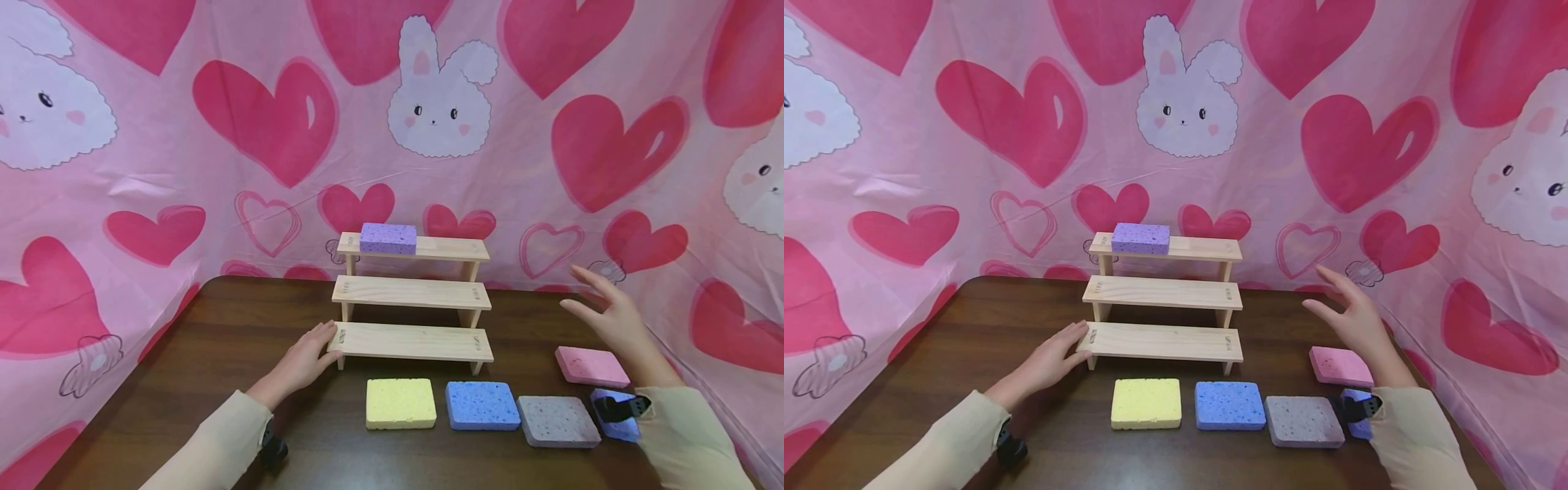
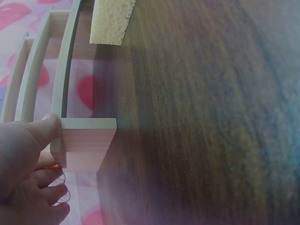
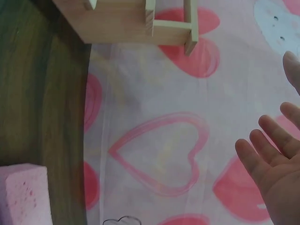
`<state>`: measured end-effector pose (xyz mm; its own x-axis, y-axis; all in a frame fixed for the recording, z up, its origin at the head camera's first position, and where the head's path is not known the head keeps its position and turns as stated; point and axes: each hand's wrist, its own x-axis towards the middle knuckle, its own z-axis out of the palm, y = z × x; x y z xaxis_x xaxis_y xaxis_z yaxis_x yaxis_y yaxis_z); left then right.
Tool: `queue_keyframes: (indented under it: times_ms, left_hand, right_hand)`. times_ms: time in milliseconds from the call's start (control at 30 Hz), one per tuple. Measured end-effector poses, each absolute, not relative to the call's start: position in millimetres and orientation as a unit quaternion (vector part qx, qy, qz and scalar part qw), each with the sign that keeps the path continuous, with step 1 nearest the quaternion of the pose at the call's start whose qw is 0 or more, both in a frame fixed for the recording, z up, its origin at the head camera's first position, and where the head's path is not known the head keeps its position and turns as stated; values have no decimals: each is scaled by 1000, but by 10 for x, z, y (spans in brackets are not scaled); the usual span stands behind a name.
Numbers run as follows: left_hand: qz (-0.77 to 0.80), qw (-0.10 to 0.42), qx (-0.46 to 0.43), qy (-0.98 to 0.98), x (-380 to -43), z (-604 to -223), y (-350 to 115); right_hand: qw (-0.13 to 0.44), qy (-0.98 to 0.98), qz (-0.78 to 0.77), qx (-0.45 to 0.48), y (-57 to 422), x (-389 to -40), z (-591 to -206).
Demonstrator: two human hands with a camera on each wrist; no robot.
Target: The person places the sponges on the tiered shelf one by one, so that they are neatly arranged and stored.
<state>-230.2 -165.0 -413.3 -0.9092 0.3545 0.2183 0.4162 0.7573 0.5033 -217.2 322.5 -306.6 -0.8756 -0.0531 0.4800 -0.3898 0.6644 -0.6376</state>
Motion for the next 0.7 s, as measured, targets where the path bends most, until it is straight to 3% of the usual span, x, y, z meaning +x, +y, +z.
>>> queue_keyframes:
  times_ms: [700]
  left_hand:
    - [-280, 48, -195, -939, -2306, -4131, -1642]
  right_hand:
    - [195, -916, 336, 103, 3511, -2012, -3251]
